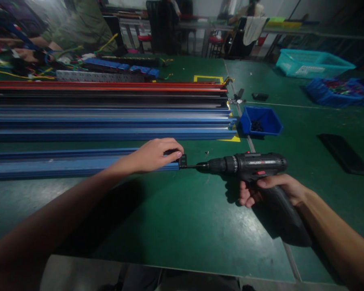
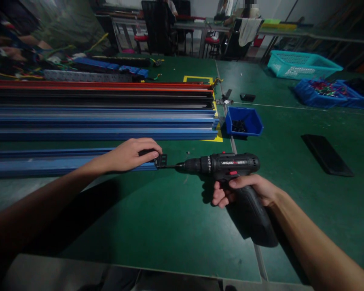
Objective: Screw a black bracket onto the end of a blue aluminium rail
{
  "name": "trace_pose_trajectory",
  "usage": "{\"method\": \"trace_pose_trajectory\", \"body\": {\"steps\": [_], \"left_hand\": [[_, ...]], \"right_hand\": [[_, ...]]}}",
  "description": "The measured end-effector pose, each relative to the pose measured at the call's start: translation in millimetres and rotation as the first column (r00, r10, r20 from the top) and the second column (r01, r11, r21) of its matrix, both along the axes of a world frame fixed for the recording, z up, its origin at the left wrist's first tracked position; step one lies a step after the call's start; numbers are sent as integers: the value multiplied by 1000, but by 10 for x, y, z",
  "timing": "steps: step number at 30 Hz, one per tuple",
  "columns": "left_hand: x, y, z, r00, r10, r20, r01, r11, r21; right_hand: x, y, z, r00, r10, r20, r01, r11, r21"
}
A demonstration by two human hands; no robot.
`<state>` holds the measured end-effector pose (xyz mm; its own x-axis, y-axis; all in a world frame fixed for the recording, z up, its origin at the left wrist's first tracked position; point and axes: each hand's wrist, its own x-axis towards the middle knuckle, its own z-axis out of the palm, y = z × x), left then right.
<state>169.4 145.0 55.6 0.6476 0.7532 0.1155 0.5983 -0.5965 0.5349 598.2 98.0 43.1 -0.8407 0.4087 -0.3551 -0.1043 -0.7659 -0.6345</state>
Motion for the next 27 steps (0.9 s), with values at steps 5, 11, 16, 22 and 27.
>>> {"method": "trace_pose_trajectory", "body": {"steps": [5, 11, 16, 22, 27], "left_hand": [[7, -3, 10, 1000, 12, -12, -12, 1000, 4], [11, -7, 15, 1000, 14, -9, -14, 1000, 8], [14, -8, 19, 1000, 23, -14, -23, 1000, 2], [11, -6, 23, 1000, 10, -15, -10, 1000, 9], [15, 5, 17, 1000, 3, -1, -3, 1000, 28]], "right_hand": [[11, 4, -15, 999, 6, 34, -7, 1000, 21], [-28, 0, 4, 998, -30, 55, 27, 999, 46], [-47, 7, -5, 1000, -19, 8, 19, 999, 29], [-17, 3, -37, 998, -35, 43, 31, 996, 79], [-4, -6, -42, 998, -39, 53, 35, 996, 80]]}}
